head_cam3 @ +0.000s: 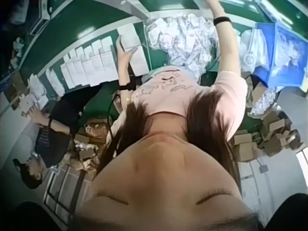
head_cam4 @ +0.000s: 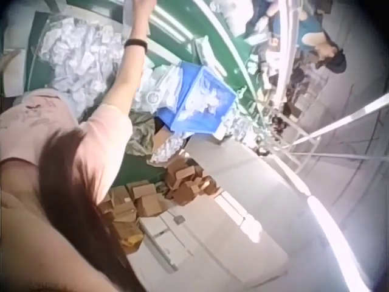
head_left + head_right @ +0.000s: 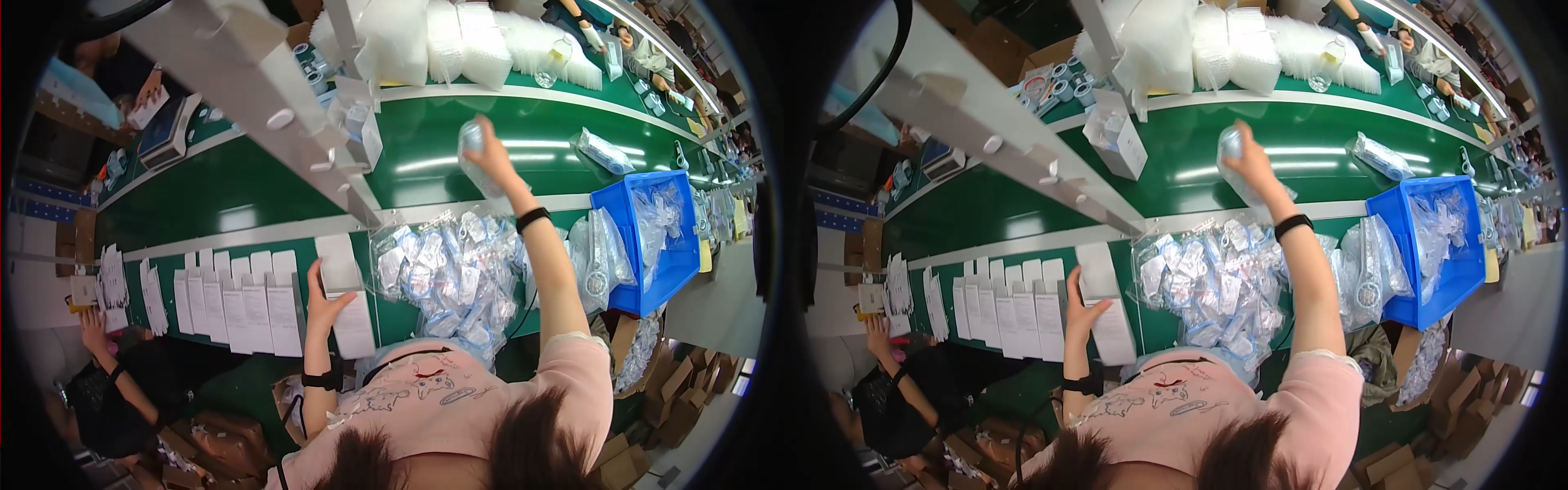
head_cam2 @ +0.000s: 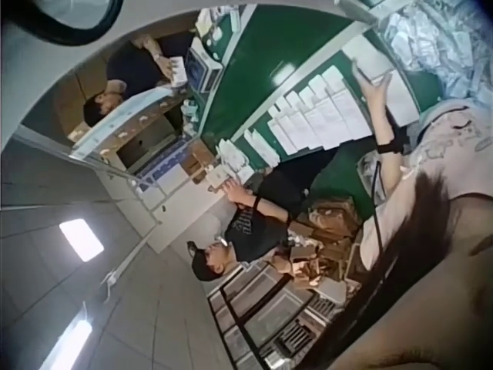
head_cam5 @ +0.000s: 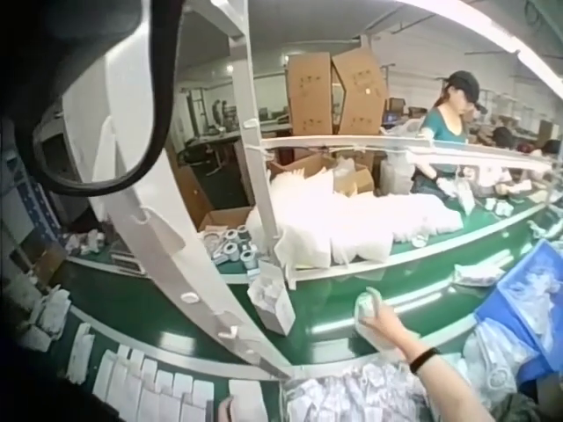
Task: The person packages items by placing a small plastic bag and a bubble-wrapped object into a white box. They close the box flaps, set it aside on the green workbench, and reach into a blue bin to retrieve more components.
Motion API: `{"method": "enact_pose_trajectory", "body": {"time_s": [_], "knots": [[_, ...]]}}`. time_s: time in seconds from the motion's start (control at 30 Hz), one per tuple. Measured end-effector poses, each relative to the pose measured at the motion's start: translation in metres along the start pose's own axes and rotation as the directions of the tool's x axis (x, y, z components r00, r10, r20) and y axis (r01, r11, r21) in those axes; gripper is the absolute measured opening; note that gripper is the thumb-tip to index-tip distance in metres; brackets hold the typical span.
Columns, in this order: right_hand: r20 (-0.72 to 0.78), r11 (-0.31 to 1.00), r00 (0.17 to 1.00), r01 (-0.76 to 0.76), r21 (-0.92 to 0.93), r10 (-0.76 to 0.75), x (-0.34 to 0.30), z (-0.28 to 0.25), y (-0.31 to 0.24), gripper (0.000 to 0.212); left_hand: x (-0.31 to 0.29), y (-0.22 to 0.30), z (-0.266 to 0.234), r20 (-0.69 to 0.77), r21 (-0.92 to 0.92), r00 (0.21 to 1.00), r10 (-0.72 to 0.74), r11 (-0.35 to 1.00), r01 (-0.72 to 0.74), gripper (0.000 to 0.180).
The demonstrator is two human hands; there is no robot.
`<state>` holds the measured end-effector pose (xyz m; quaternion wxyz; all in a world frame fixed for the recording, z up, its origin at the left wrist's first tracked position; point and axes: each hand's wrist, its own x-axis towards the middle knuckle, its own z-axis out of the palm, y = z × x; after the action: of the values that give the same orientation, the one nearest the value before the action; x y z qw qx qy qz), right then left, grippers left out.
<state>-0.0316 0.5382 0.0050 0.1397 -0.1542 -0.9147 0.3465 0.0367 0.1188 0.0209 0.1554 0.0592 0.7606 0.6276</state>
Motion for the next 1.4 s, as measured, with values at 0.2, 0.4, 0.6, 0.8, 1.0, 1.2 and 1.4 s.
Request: {"method": "enact_pose_trajectory", "body": {"time_s": [0.2, 0.4, 0.6, 0.8, 1.0, 1.2, 1.4], "knots": [[0.429, -0.494, 0.897, -0.328, 0.805, 0.104, -0.075, -0.039, -0.103, 0.05, -0.018, 0.045, 0.027, -0.022, 0.528, 0.969, 0.247, 0.826, -0.198, 0.082], [0.152, -0.259, 0.947, -0.077, 0.963, 0.282, -0.144, 0.004, -0.195, 0.052, -0.024, 0.039, 0.047, 0.025, 0.423, 0.916, 0.401, 0.826, -0.374, 0.081], [-0.537, 0.75, 0.822, 0.231, 0.62, 0.191, -0.181, 0.05, -0.219, 0.06, -0.034, 0.006, 0.06, -0.11, 0.331, 0.822, 0.559, 0.8, -0.5, 0.078], [-0.217, 0.874, 0.872, 0.47, 0.122, -0.439, -0.191, 0.04, -0.22, 0.039, -0.023, 0.006, 0.049, -0.171, 0.233, 0.753, 0.635, 0.769, -0.596, 0.078], [-0.076, 0.937, 0.967, 0.254, 0.242, -0.242, -0.156, 0.07, -0.131, 0.032, -0.032, -0.028, 0.019, -0.176, 0.347, 0.723, 0.668, 0.73, -0.589, 0.08], [0.279, 0.97, 0.96, 0.085, -0.227, -0.019, -0.119, 0.131, -0.09, 0.027, -0.042, 0.0, -0.002, -0.11, 0.43, 0.855, 0.507, 0.8, -0.419, 0.064], [0.336, 0.95, 0.889, 0.288, 0.12, -0.311, -0.112, 0.121, -0.072, 0.023, -0.039, 0.026, -0.019, -0.082, 0.375, 0.928, 0.363, 0.874, -0.309, 0.04]]}}
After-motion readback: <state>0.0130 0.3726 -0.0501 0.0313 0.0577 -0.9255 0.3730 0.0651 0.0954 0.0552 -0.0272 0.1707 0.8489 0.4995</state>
